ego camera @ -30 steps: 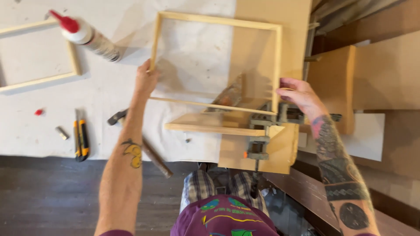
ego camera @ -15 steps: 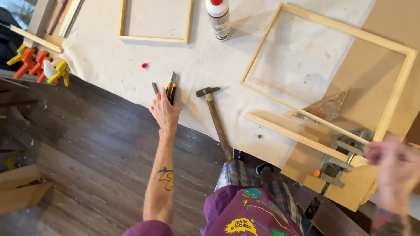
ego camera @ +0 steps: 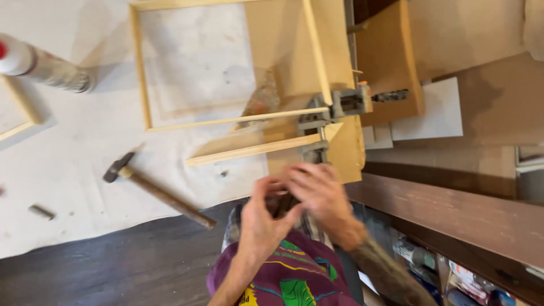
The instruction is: Assembling a wooden frame by aligning corner joints with a speed square and securing them using a corner clamp.
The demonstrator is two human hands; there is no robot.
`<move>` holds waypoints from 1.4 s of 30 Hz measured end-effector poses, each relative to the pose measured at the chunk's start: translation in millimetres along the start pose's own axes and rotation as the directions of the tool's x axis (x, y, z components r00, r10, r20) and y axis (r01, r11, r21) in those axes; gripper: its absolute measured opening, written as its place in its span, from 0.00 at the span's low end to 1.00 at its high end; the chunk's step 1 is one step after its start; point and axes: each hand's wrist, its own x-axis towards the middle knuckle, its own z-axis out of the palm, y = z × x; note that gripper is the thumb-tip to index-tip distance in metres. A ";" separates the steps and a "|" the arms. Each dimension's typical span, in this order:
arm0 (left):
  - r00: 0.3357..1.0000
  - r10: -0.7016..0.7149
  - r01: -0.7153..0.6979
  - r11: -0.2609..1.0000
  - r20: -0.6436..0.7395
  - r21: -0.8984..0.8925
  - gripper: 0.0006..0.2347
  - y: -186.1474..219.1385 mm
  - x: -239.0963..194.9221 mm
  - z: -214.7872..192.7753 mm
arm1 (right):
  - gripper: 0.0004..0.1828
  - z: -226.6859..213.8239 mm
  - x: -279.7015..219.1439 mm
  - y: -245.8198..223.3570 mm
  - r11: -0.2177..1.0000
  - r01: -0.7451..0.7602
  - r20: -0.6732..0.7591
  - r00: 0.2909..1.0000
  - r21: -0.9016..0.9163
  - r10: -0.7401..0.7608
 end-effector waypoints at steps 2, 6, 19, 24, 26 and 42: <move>0.981 0.159 -0.140 0.975 0.106 -0.174 0.27 6.6 13.7 26.2 | 0.15 -32.4 -22.9 31.0 0.998 -0.041 -0.040 0.998 -0.054 0.039; 0.762 0.617 -0.619 0.603 0.198 0.503 0.23 -26.8 72.7 73.9 | 0.12 -43.9 -62.1 94.2 0.813 -0.475 -0.241 0.791 0.336 0.562; 0.724 0.664 -0.541 0.383 0.184 0.749 0.19 -84.0 146.6 112.0 | 0.18 44.3 -55.6 156.0 0.876 -0.322 -0.330 0.834 0.358 0.442; 0.730 0.660 -0.548 0.408 0.179 0.730 0.19 -79.6 145.3 109.8 | 0.17 28.6 -52.0 147.4 0.858 -0.314 -0.230 0.873 0.407 0.429; 0.737 0.651 -0.556 0.429 0.183 0.712 0.19 -79.1 142.5 108.5 | 0.16 30.5 -58.6 151.9 0.851 -0.312 -0.260 0.857 0.423 0.444; 0.725 0.667 -0.556 0.418 0.173 0.718 0.21 -77.6 146.9 109.5 | 0.17 27.6 -57.5 155.2 0.838 -0.211 -0.220 0.907 0.503 0.360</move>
